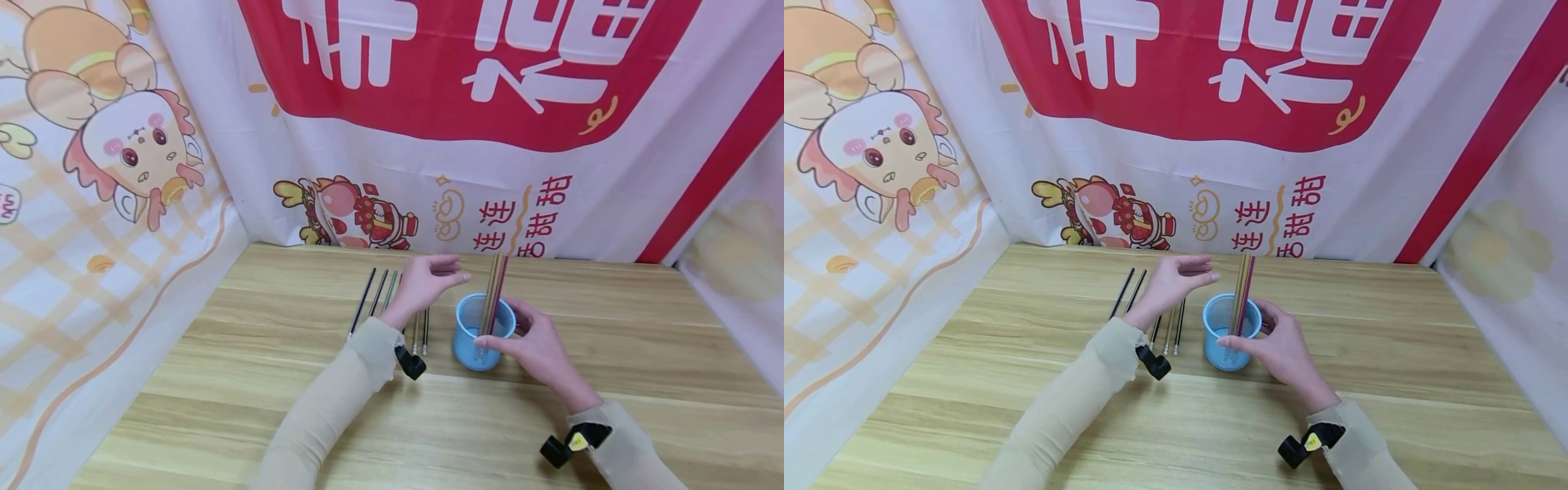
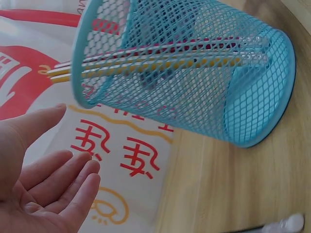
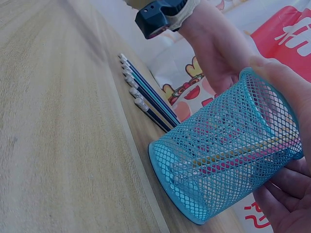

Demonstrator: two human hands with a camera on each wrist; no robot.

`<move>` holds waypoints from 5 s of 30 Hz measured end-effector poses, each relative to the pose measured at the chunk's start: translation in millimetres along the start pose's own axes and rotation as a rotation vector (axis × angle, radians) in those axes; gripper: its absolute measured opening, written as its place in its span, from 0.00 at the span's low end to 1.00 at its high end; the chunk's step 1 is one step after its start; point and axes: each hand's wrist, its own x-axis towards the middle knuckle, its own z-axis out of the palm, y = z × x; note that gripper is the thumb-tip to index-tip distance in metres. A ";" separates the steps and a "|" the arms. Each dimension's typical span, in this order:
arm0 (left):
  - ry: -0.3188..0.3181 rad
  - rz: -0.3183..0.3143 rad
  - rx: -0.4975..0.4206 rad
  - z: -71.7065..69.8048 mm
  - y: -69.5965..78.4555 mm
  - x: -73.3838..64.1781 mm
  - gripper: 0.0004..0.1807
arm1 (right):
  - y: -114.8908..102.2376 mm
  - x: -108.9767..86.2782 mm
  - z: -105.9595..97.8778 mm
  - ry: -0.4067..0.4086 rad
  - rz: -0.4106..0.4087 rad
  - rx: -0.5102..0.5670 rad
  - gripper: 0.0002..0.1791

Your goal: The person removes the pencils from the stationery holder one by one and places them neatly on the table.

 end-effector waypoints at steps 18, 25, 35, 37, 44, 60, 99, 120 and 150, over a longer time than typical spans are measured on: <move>-0.033 0.002 0.025 22.2 -6.3 10.4 0.21 | -1.4 -1.2 -0.4 -0.006 -0.008 0.009 0.43; -0.059 0.003 0.066 28.0 -3.5 10.8 0.19 | -1.2 -0.6 -0.6 -0.009 -0.013 0.011 0.43; -0.084 0.018 0.108 33.8 -3.8 10.6 0.17 | 0.9 0.6 0.2 0.006 -0.034 0.007 0.42; -0.092 0.021 0.098 34.8 -3.8 10.6 0.17 | 1.1 0.8 0.2 0.006 -0.034 0.006 0.42; -0.109 0.036 0.049 37.8 -1.5 10.8 0.15 | 1.0 1.2 -0.1 0.004 -0.027 -0.006 0.43; -0.074 0.066 0.055 32.7 11.9 4.3 0.15 | 2.3 1.5 0.4 0.006 -0.039 -0.003 0.42; 0.040 0.133 -0.221 14.3 27.4 1.9 0.19 | 1.8 -0.6 0.4 -0.003 -0.013 0.005 0.44; 0.220 0.228 -0.434 -28.2 40.0 3.1 0.16 | 0.7 0.5 0.1 -0.005 -0.023 0.012 0.43; 0.347 0.191 -0.409 -89.2 16.4 -12.2 0.18 | 1.4 -1.2 0.1 -0.014 -0.016 0.008 0.43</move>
